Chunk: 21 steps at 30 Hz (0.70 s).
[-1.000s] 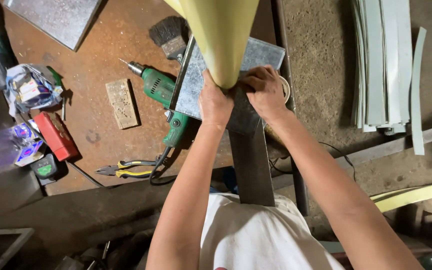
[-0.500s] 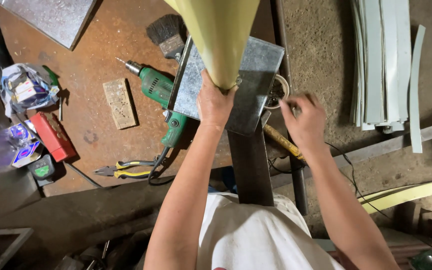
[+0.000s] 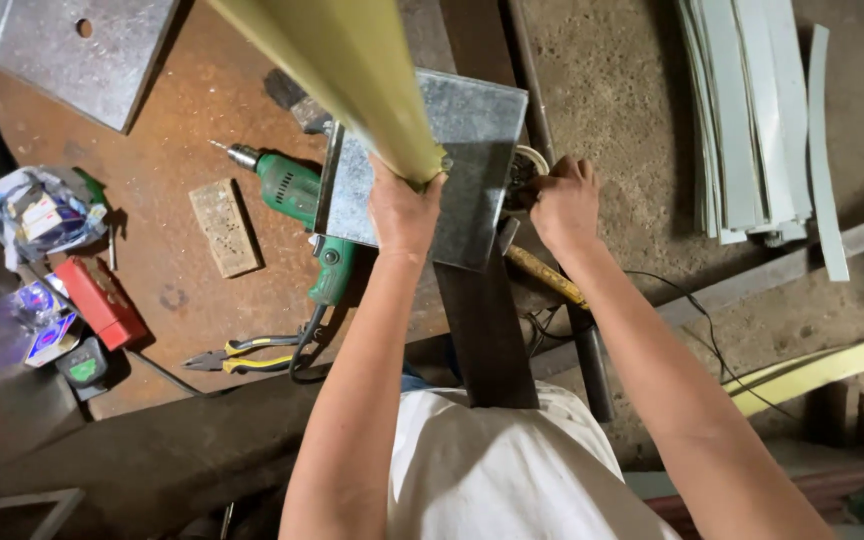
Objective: Assembling yellow metal poles onto square metal base plates using a hammer, electric drill, and pliers.
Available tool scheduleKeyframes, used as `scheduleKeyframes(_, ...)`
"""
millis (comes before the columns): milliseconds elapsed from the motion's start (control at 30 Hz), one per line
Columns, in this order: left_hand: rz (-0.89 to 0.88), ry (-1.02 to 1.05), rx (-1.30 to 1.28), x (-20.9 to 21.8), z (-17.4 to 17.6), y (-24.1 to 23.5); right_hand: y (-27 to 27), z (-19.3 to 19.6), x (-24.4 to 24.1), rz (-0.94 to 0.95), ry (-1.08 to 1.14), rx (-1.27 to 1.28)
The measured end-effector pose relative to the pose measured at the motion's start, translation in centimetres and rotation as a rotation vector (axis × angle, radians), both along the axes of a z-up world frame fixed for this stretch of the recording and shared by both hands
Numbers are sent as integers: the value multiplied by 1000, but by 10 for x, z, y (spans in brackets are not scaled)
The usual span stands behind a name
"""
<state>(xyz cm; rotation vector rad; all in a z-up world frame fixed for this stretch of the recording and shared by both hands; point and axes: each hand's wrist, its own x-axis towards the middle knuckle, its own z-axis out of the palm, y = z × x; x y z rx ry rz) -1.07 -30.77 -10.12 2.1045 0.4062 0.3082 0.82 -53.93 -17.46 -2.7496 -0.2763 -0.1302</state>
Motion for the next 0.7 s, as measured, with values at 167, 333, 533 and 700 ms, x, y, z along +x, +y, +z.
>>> scheduleKeyframes(167,34,65,58,2,2,2,-6,4,1,48,-21,36)
scheduleKeyframes(333,49,118,82,2,-1,2,6,43,0,-30,-48,204)
scheduleKeyframes(533,29,107,76,4,-1,1,48,48,13,348,-298,41)
scheduleKeyframes(700,28,111,109,2,-2,4,58,71,9,225,-117,191)
